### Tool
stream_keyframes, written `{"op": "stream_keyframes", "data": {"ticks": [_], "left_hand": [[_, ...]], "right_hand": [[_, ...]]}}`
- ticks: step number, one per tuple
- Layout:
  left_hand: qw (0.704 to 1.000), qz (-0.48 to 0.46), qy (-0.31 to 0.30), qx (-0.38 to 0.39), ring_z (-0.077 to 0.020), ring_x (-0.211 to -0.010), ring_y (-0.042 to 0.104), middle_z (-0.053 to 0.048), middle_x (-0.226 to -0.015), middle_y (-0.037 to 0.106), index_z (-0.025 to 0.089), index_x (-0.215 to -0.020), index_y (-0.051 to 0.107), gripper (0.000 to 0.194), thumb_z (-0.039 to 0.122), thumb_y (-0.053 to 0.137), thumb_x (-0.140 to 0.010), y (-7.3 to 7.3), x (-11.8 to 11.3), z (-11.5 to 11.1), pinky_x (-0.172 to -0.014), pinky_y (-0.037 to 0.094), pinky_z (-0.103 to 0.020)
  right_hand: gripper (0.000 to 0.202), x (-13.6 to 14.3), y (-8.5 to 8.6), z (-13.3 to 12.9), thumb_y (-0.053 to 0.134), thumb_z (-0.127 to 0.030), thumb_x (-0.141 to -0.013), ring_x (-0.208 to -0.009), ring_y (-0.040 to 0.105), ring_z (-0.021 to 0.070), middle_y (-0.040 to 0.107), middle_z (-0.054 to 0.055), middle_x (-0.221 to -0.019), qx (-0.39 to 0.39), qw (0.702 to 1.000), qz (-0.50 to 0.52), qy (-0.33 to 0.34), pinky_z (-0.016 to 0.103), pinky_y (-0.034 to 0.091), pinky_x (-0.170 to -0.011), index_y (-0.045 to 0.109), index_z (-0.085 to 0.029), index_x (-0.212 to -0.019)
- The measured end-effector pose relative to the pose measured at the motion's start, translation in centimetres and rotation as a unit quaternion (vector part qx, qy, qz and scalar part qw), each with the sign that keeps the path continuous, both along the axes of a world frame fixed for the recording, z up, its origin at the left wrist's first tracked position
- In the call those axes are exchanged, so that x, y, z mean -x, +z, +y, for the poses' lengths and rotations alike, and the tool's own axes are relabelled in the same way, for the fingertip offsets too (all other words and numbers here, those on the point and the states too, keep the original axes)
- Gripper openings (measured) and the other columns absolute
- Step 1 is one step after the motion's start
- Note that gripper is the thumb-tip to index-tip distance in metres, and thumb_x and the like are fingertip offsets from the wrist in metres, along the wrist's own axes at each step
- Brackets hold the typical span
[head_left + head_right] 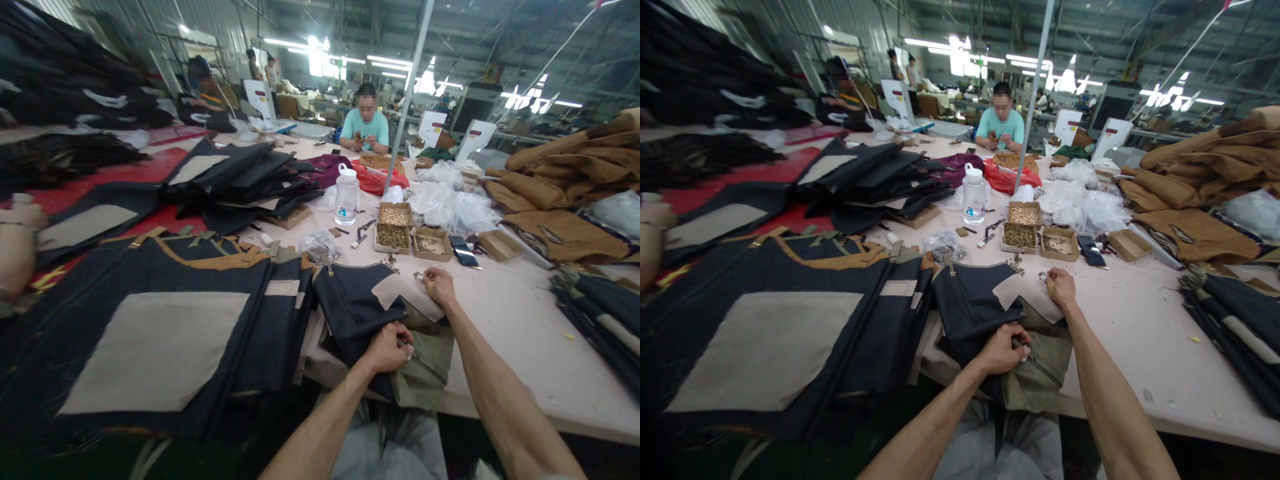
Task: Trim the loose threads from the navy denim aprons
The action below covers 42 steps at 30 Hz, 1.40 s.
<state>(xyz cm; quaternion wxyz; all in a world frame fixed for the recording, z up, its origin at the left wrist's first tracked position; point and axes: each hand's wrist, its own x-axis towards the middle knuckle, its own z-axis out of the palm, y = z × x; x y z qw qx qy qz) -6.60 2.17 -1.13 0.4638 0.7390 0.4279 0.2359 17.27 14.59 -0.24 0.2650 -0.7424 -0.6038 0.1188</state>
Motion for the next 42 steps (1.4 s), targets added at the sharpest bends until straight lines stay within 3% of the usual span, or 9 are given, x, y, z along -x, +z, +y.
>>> {"op": "stream_keyframes", "data": {"ticks": [3, 5, 9, 12, 15, 23, 32, 37, 42], "left_hand": [[0.998, -0.053, -0.024, 0.031, -0.0158, -0.088, 0.065, -0.005, -0.094, 0.073, 0.014, -0.095, 0.077, 0.022, 0.025, 0.069, -0.078, -0.1, -0.3, 0.5, -0.079, 0.049, -0.023], [0.993, -0.085, -0.033, 0.076, -0.0155, -0.082, 0.065, -0.006, -0.088, 0.074, 0.012, -0.094, 0.078, 0.029, 0.036, 0.066, -0.084, 0.0, -0.5, 0.8, -0.076, 0.049, -0.024], [0.974, -0.161, -0.047, 0.151, -0.0150, -0.078, 0.064, -0.008, -0.079, 0.072, 0.008, -0.086, 0.078, 0.056, 0.058, 0.054, -0.093, 0.3, -0.8, 1.3, -0.078, 0.049, -0.024], [0.961, -0.195, -0.079, 0.180, -0.0147, -0.076, 0.064, -0.010, -0.082, 0.073, 0.007, -0.085, 0.078, 0.053, 0.059, 0.067, -0.083, 0.4, -0.7, 1.5, -0.078, 0.049, -0.025], [0.958, -0.186, -0.094, 0.199, -0.0133, -0.071, 0.062, -0.010, -0.081, 0.073, 0.007, -0.091, 0.078, 0.051, 0.052, 0.083, -0.068, 0.5, -0.4, 1.6, -0.073, 0.049, -0.025], [0.944, -0.211, -0.079, 0.239, -0.0118, -0.066, 0.062, -0.009, -0.073, 0.071, 0.004, -0.091, 0.077, 0.056, 0.033, 0.095, -0.047, 0.0, -0.5, 1.4, -0.067, 0.050, -0.025], [0.951, -0.212, -0.055, 0.216, -0.0106, -0.058, 0.060, -0.006, -0.068, 0.069, 0.005, -0.084, 0.076, 0.049, 0.030, 0.095, -0.046, -0.5, -1.0, 1.2, -0.060, 0.049, -0.023], [0.957, -0.210, -0.037, 0.195, -0.0120, -0.059, 0.062, -0.007, -0.070, 0.071, 0.006, -0.087, 0.076, 0.047, 0.027, 0.093, -0.049, -1.7, -1.3, 1.2, -0.059, 0.050, -0.023], [0.962, -0.200, -0.025, 0.186, -0.0146, -0.060, 0.065, -0.007, -0.069, 0.071, 0.007, -0.083, 0.074, 0.042, 0.025, 0.091, -0.050, -2.1, -1.5, 1.1, -0.059, 0.051, -0.024]], "right_hand": [[0.020, 0.3, 1.4, -5.5, 0.059, -0.032, -0.085, -0.074, 0.061, 0.0192, 0.068, 0.007, -0.086, -0.184, 0.979, 0.087, -0.003, 0.029, 0.049, -0.073, 0.069, -0.018, -0.096], [0.018, 1.0, 1.8, -10.2, 0.060, -0.032, -0.088, -0.076, 0.061, 0.0196, 0.067, 0.007, -0.090, -0.243, 0.962, 0.120, 0.025, 0.030, 0.050, -0.072, 0.069, -0.020, -0.098], [0.011, 3.3, 1.2, -18.3, 0.060, -0.027, -0.092, -0.079, 0.062, 0.0193, 0.064, 0.007, -0.094, -0.212, 0.962, 0.110, 0.131, 0.030, 0.050, -0.070, 0.070, -0.024, -0.093], [0.018, 4.9, -0.3, -21.0, 0.055, -0.023, -0.094, -0.077, 0.061, 0.0174, 0.062, 0.007, -0.091, -0.189, 0.963, 0.075, 0.177, 0.027, 0.048, -0.065, 0.072, -0.025, -0.098], [0.020, 5.5, -1.4, -21.5, 0.054, -0.022, -0.095, -0.076, 0.060, 0.0168, 0.062, 0.007, -0.089, -0.204, 0.962, 0.057, 0.176, 0.027, 0.048, -0.065, 0.073, -0.025, -0.101], [0.018, 5.5, -2.1, -21.7, 0.055, -0.020, -0.096, -0.084, 0.066, 0.0189, 0.069, 0.009, -0.097, -0.250, 0.948, 0.118, 0.159, 0.030, 0.054, -0.074, 0.072, -0.024, -0.101], [0.014, 6.5, -2.3, -21.6, 0.061, -0.023, -0.092, -0.087, 0.070, 0.0214, 0.073, 0.008, -0.098, -0.252, 0.936, 0.195, 0.152, 0.034, 0.057, -0.078, 0.074, -0.023, -0.099], [0.023, 6.8, -3.6, -21.5, 0.066, -0.034, -0.087, -0.089, 0.072, 0.0240, 0.075, 0.009, -0.101, -0.178, 0.933, 0.305, 0.074, 0.037, 0.059, -0.081, 0.075, -0.021, -0.105], [0.037, 6.6, -3.6, -20.4, 0.073, -0.048, -0.079, -0.075, 0.072, 0.0243, 0.077, 0.010, -0.087, -0.106, 0.913, 0.393, 0.017, 0.034, 0.060, -0.069, 0.077, -0.016, -0.097]]}}
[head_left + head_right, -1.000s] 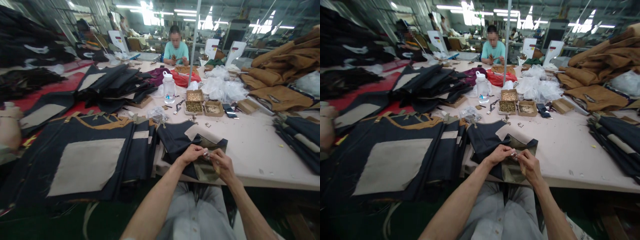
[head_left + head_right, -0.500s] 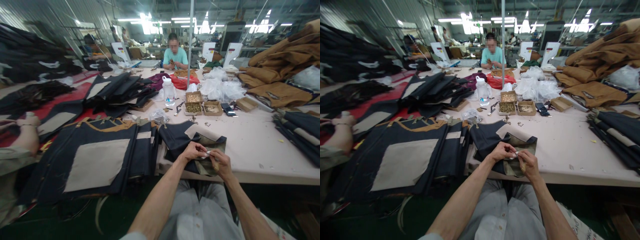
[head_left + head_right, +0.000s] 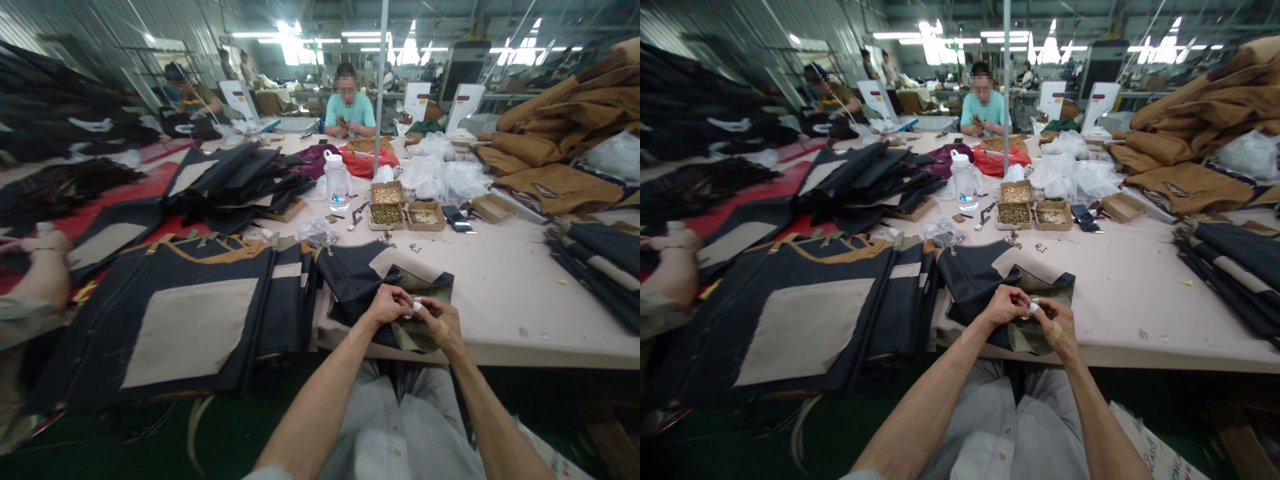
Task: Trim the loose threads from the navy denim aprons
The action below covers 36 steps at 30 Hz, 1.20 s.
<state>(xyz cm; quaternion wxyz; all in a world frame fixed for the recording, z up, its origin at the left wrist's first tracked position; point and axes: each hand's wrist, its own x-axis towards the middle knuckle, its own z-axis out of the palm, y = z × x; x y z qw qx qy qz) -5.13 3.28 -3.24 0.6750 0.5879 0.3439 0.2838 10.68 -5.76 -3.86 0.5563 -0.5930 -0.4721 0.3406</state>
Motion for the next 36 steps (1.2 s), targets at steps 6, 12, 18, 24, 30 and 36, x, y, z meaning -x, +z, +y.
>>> {"op": "stream_keyframes", "data": {"ticks": [6, 12, 18, 24, 30, 36], "left_hand": [[0.999, 0.019, 0.003, -0.032, -0.0107, -0.056, 0.059, -0.006, -0.067, 0.069, 0.007, -0.084, 0.074, 0.034, 0.025, 0.087, -0.057, 0.7, 0.2, 0.0, -0.054, 0.044, -0.020], [0.998, -0.038, 0.051, -0.023, -0.0086, -0.058, 0.056, -0.003, -0.067, 0.066, 0.008, -0.077, 0.070, 0.028, 0.025, 0.085, -0.061, 0.5, 0.1, 0.3, -0.057, 0.042, -0.020], [0.984, -0.098, 0.142, 0.045, -0.0099, -0.059, 0.059, -0.005, -0.070, 0.067, 0.007, -0.080, 0.069, 0.033, 0.025, 0.086, -0.058, 0.1, -0.2, 0.3, -0.059, 0.047, -0.022], [0.977, -0.109, 0.146, 0.108, -0.0116, -0.056, 0.061, -0.011, -0.075, 0.072, 0.006, -0.082, 0.069, 0.040, 0.032, 0.088, -0.058, 0.7, 0.0, 0.3, -0.057, 0.048, -0.024], [0.977, -0.120, 0.084, 0.156, -0.0118, -0.059, 0.062, -0.013, -0.077, 0.071, 0.004, -0.077, 0.070, 0.045, 0.036, 0.092, -0.056, 0.8, 0.9, 0.8, -0.055, 0.047, -0.023], [0.979, -0.097, 0.054, 0.172, -0.0119, -0.055, 0.061, -0.010, -0.067, 0.068, 0.003, -0.076, 0.070, 0.047, 0.036, 0.095, -0.053, 0.1, 1.0, 1.3, -0.053, 0.048, -0.024]], "right_hand": [[0.038, -0.2, -0.5, 1.2, 0.076, -0.048, -0.076, -0.064, 0.068, 0.0201, 0.074, 0.007, -0.077, 0.038, 0.998, 0.048, 0.011, 0.029, 0.055, -0.059, 0.075, -0.015, -0.095], [0.043, -0.1, -1.9, 0.6, 0.071, -0.043, -0.080, -0.072, 0.068, 0.0215, 0.074, 0.010, -0.090, 0.019, 1.000, -0.009, -0.002, 0.033, 0.056, -0.065, 0.069, -0.015, -0.112], [0.034, 0.7, -1.3, 0.3, 0.062, -0.023, -0.078, -0.072, 0.060, 0.0187, 0.071, 0.007, -0.096, -0.038, 0.977, -0.201, 0.057, 0.034, 0.052, -0.072, 0.074, -0.021, -0.109], [0.023, 0.6, -1.6, 0.1, 0.060, -0.030, -0.086, -0.070, 0.058, 0.0178, 0.070, 0.005, -0.093, -0.055, 0.988, -0.138, 0.052, 0.031, 0.047, -0.066, 0.075, -0.022, -0.101], [0.022, -0.6, -1.8, 0.6, 0.063, -0.037, -0.087, -0.073, 0.059, 0.0193, 0.071, 0.006, -0.091, -0.029, 0.993, -0.106, 0.048, 0.031, 0.046, -0.067, 0.075, -0.021, -0.096], [0.025, -0.5, -2.0, 1.0, 0.060, -0.036, -0.086, -0.072, 0.060, 0.0196, 0.072, 0.005, -0.088, -0.020, 0.993, -0.102, 0.047, 0.031, 0.046, -0.066, 0.076, -0.020, -0.096]]}}
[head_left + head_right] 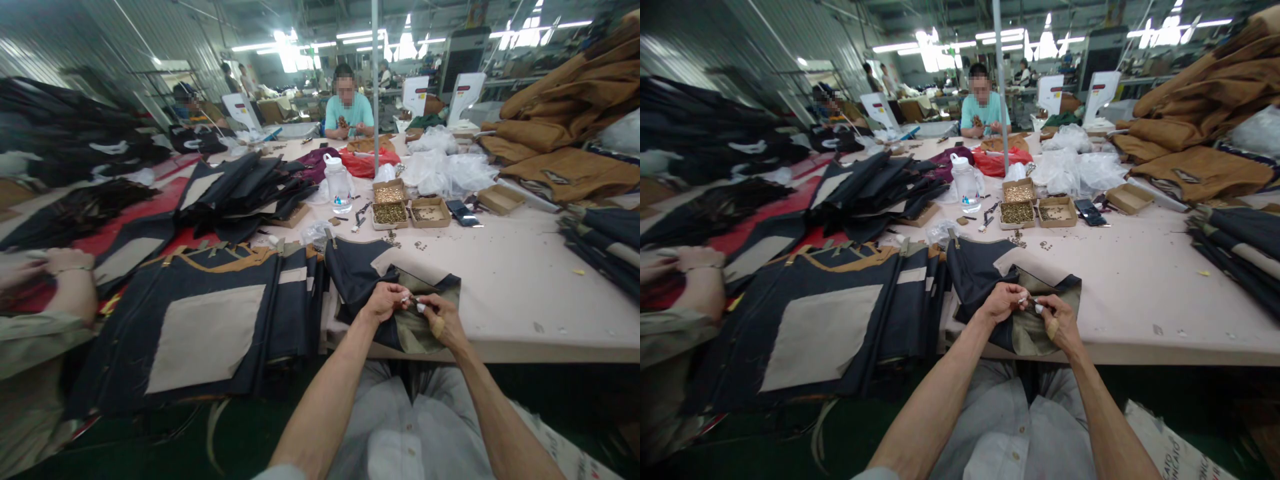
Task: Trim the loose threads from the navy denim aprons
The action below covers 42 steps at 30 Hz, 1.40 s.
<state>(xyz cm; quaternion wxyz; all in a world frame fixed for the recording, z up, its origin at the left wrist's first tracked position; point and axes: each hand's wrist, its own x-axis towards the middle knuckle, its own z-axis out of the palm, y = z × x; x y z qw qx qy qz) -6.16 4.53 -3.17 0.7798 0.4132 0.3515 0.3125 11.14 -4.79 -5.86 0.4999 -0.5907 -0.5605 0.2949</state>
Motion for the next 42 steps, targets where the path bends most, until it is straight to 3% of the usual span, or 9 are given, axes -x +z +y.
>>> {"op": "stream_keyframes", "data": {"ticks": [7, 12, 15, 18, 21, 27, 33, 42], "left_hand": [[0.997, 0.071, -0.036, -0.014, -0.0156, -0.053, 0.065, -0.010, -0.061, 0.067, 0.003, -0.073, 0.068, 0.048, 0.036, 0.095, -0.052, 0.1, -0.6, -0.2, -0.055, 0.056, -0.028], [0.995, 0.082, -0.053, -0.030, -0.0166, -0.053, 0.067, -0.010, -0.061, 0.069, 0.004, -0.072, 0.068, 0.043, 0.034, 0.094, -0.054, 0.3, -0.6, -0.7, -0.058, 0.058, -0.030], [0.993, 0.087, -0.066, -0.046, -0.0168, -0.055, 0.068, -0.011, -0.063, 0.070, 0.005, -0.071, 0.069, 0.036, 0.030, 0.091, -0.057, 0.0, -0.5, -0.7, -0.058, 0.058, -0.029], [0.989, 0.099, -0.078, -0.078, -0.0160, -0.055, 0.067, -0.010, -0.066, 0.071, 0.005, -0.073, 0.071, 0.030, 0.027, 0.086, -0.060, -0.2, -0.5, -0.6, -0.060, 0.058, -0.029], [0.982, 0.121, -0.093, -0.113, -0.0139, -0.054, 0.065, -0.008, -0.065, 0.071, 0.006, -0.073, 0.073, 0.023, 0.025, 0.082, -0.064, 0.2, -0.6, -0.8, -0.057, 0.057, -0.027], [0.955, 0.220, -0.097, -0.174, -0.0093, -0.042, 0.053, -0.005, -0.058, 0.066, 0.008, -0.071, 0.072, 0.017, 0.025, 0.074, -0.070, 1.4, -1.0, -1.3, -0.044, 0.044, -0.021], [0.915, 0.310, -0.106, -0.236, -0.0117, -0.050, 0.057, -0.006, -0.059, 0.067, 0.010, -0.070, 0.075, 0.015, 0.023, 0.070, -0.069, 1.6, -2.0, -1.7, -0.048, 0.041, -0.021], [0.856, 0.380, -0.041, -0.349, -0.0149, -0.058, 0.060, -0.006, -0.062, 0.067, 0.012, -0.064, 0.071, 0.011, 0.021, 0.069, -0.070, 1.9, -2.7, -3.4, -0.056, 0.041, -0.025]], "right_hand": [[0.025, 0.0, 1.0, -0.3, 0.062, -0.038, -0.085, -0.079, 0.065, 0.0221, 0.073, 0.006, -0.089, 0.024, 1.000, 0.000, 0.002, 0.033, 0.052, -0.073, 0.075, -0.019, -0.096], [0.040, 0.7, 2.3, -1.2, 0.064, -0.047, -0.085, -0.074, 0.067, 0.0215, 0.074, 0.009, -0.091, 0.016, 0.995, 0.025, -0.094, 0.032, 0.055, -0.068, 0.072, -0.016, -0.109], [0.039, 1.4, 3.0, -1.6, 0.070, -0.050, -0.080, -0.067, 0.067, 0.0210, 0.074, 0.009, -0.080, 0.036, 0.993, 0.003, -0.111, 0.030, 0.054, -0.061, 0.075, -0.016, -0.098], [0.035, 2.1, 2.9, -1.5, 0.072, -0.047, -0.077, -0.064, 0.067, 0.0217, 0.074, 0.010, -0.077, 0.065, 0.994, 0.046, -0.080, 0.030, 0.054, -0.058, 0.074, -0.015, -0.091], [0.029, 2.4, 2.5, -1.3, 0.073, -0.040, -0.073, -0.061, 0.066, 0.0217, 0.072, 0.009, -0.072, 0.077, 0.989, 0.087, -0.095, 0.030, 0.054, -0.055, 0.073, -0.015, -0.087], [0.022, 2.0, 2.2, -2.4, 0.071, -0.033, -0.069, -0.056, 0.059, 0.0180, 0.068, 0.006, -0.067, 0.046, 0.984, 0.070, -0.158, 0.027, 0.049, -0.053, 0.072, -0.016, -0.083], [0.025, 1.2, 1.5, -4.2, 0.071, -0.036, -0.071, -0.057, 0.061, 0.0182, 0.068, 0.005, -0.068, 0.058, 0.983, 0.068, -0.162, 0.027, 0.050, -0.054, 0.072, -0.017, -0.086], [0.026, 0.6, 0.5, -5.2, 0.068, -0.039, -0.073, -0.056, 0.061, 0.0184, 0.069, 0.005, -0.068, 0.061, 0.981, 0.043, -0.177, 0.028, 0.050, -0.053, 0.071, -0.018, -0.087]]}}
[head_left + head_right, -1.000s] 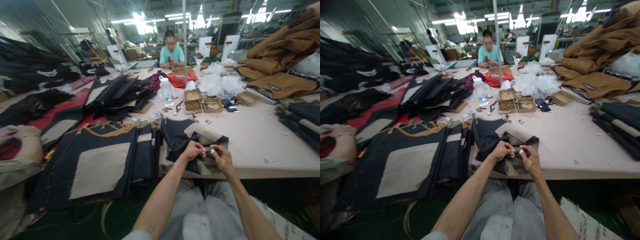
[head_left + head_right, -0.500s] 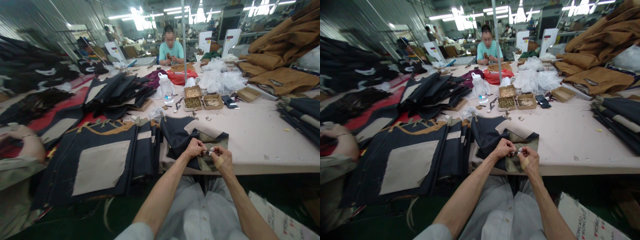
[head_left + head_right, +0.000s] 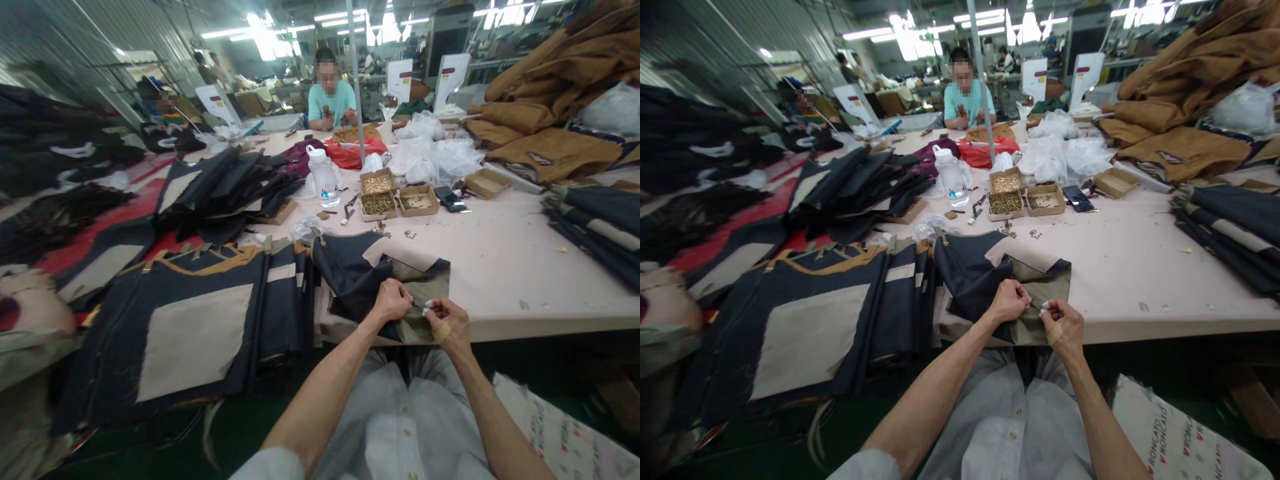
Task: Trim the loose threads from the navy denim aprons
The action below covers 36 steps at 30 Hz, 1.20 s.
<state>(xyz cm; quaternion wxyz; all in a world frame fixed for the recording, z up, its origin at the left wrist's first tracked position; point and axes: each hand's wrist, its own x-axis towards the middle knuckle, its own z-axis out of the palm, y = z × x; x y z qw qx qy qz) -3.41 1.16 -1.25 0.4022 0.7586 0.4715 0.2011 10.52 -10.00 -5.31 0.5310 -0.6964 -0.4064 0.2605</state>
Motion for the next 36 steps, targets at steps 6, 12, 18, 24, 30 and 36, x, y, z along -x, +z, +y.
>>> {"op": "stream_keyframes", "data": {"ticks": [6, 12, 18, 24, 30, 36], "left_hand": [[0.992, -0.084, -0.086, -0.046, -0.0137, -0.070, 0.061, -0.005, -0.079, 0.069, 0.013, -0.074, 0.071, 0.006, 0.019, 0.070, -0.072, 0.0, 1.1, -0.2, -0.065, 0.045, -0.023], [0.992, -0.079, -0.080, -0.049, -0.0130, -0.069, 0.060, -0.005, -0.078, 0.069, 0.013, -0.073, 0.072, 0.005, 0.015, 0.067, -0.071, -0.2, 0.9, -0.2, -0.065, 0.045, -0.023], [0.999, -0.029, -0.032, 0.010, -0.0120, -0.060, 0.056, -0.003, -0.065, 0.067, 0.013, -0.070, 0.071, 0.009, 0.021, 0.071, -0.068, -0.4, 0.2, 0.0, -0.057, 0.041, -0.023], [0.998, -0.019, -0.011, 0.052, -0.0108, -0.053, 0.052, -0.003, -0.061, 0.065, 0.011, -0.072, 0.072, 0.013, 0.023, 0.071, -0.068, -0.7, 0.2, 0.3, -0.050, 0.035, -0.022], [0.997, -0.057, -0.055, 0.017, -0.0113, -0.061, 0.059, -0.005, -0.070, 0.070, 0.011, -0.075, 0.072, 0.013, 0.021, 0.068, -0.070, -1.3, 0.6, 0.2, -0.057, 0.042, -0.021], [0.998, -0.037, -0.044, 0.025, -0.0112, -0.061, 0.059, -0.005, -0.071, 0.070, 0.011, -0.076, 0.072, 0.014, 0.023, 0.068, -0.071, -1.2, 0.6, 0.3, -0.056, 0.041, -0.020]], "right_hand": [[0.023, -1.0, 0.4, 0.4, 0.065, -0.036, -0.074, -0.057, 0.064, 0.0196, 0.071, 0.005, -0.068, 0.044, 0.996, -0.078, 0.030, 0.029, 0.050, -0.057, 0.074, -0.019, -0.086], [0.025, -1.2, 0.7, 0.6, 0.062, -0.038, -0.077, -0.057, 0.064, 0.0202, 0.071, 0.006, -0.066, 0.051, 0.990, -0.118, 0.060, 0.029, 0.048, -0.058, 0.078, -0.019, -0.084], [0.030, -1.4, -0.2, 0.6, 0.059, -0.036, -0.079, -0.065, 0.066, 0.0219, 0.075, 0.008, -0.079, 0.055, 0.984, -0.153, 0.070, 0.031, 0.049, -0.063, 0.080, -0.019, -0.090], [0.029, -1.7, 0.1, 0.6, 0.058, -0.034, -0.079, -0.061, 0.063, 0.0205, 0.073, 0.006, -0.072, 0.071, 0.981, -0.161, 0.088, 0.029, 0.046, -0.058, 0.079, -0.018, -0.091], [0.020, -1.4, 2.0, 1.2, 0.059, -0.033, -0.079, -0.059, 0.062, 0.0181, 0.070, 0.004, -0.065, 0.110, 0.960, -0.216, 0.143, 0.027, 0.042, -0.059, 0.074, -0.020, -0.076], [0.026, -1.7, 2.6, 1.6, 0.056, -0.033, -0.079, -0.061, 0.063, 0.0189, 0.070, 0.006, -0.066, 0.117, 0.970, -0.143, 0.158, 0.027, 0.041, -0.058, 0.076, -0.016, -0.076]]}}
